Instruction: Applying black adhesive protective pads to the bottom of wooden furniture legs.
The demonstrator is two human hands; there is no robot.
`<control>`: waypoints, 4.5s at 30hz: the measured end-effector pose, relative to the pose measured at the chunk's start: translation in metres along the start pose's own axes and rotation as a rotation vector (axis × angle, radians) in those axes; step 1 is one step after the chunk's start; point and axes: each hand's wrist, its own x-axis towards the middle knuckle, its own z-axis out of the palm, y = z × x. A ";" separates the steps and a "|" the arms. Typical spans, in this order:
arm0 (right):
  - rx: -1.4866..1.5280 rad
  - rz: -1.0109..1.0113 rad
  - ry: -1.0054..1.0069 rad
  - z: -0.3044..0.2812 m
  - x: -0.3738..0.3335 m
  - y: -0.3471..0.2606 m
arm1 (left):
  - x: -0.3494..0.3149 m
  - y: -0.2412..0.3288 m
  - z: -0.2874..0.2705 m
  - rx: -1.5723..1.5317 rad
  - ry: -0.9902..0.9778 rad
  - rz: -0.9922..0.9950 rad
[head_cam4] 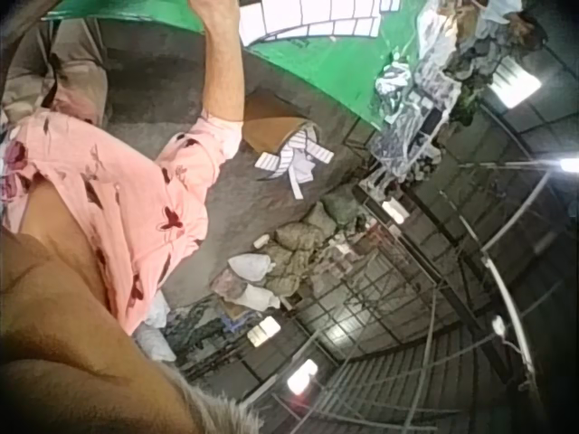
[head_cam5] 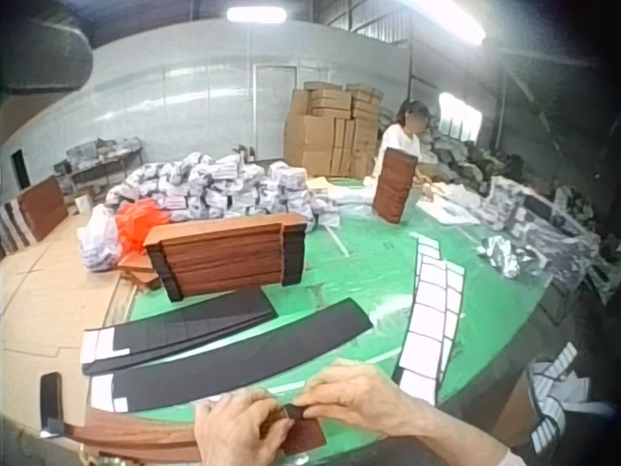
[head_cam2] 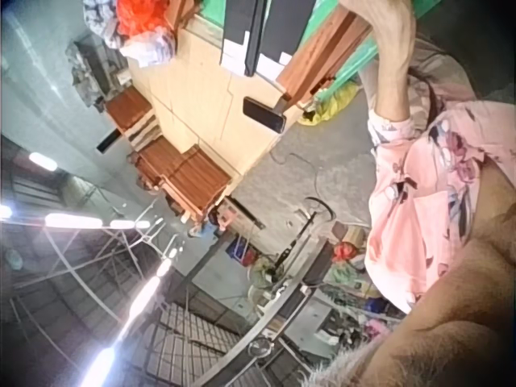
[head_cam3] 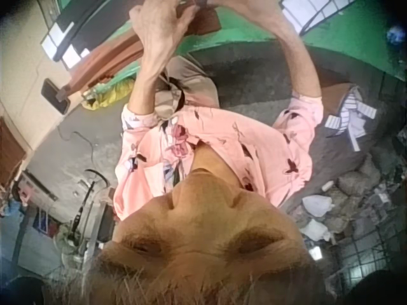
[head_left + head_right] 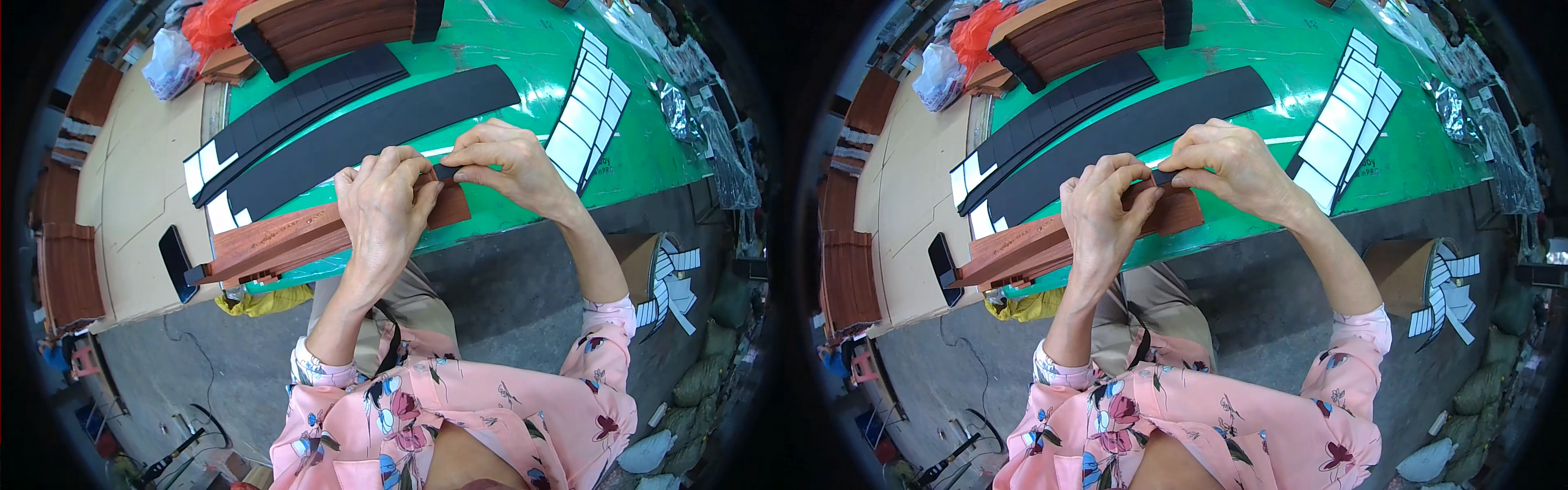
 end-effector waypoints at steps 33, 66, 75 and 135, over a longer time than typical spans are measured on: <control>0.076 0.185 0.112 0.000 -0.028 0.004 | -0.004 -0.001 0.003 0.043 0.019 0.176; 0.123 0.266 0.198 0.033 -0.045 -0.012 | -0.017 -0.010 -0.009 0.220 0.049 0.377; 0.445 0.711 0.173 0.007 -0.045 0.002 | -0.113 -0.077 -0.163 0.340 0.465 -0.345; 0.473 0.675 0.432 -0.038 0.062 0.014 | 0.037 -0.157 -0.219 -0.737 0.094 -0.642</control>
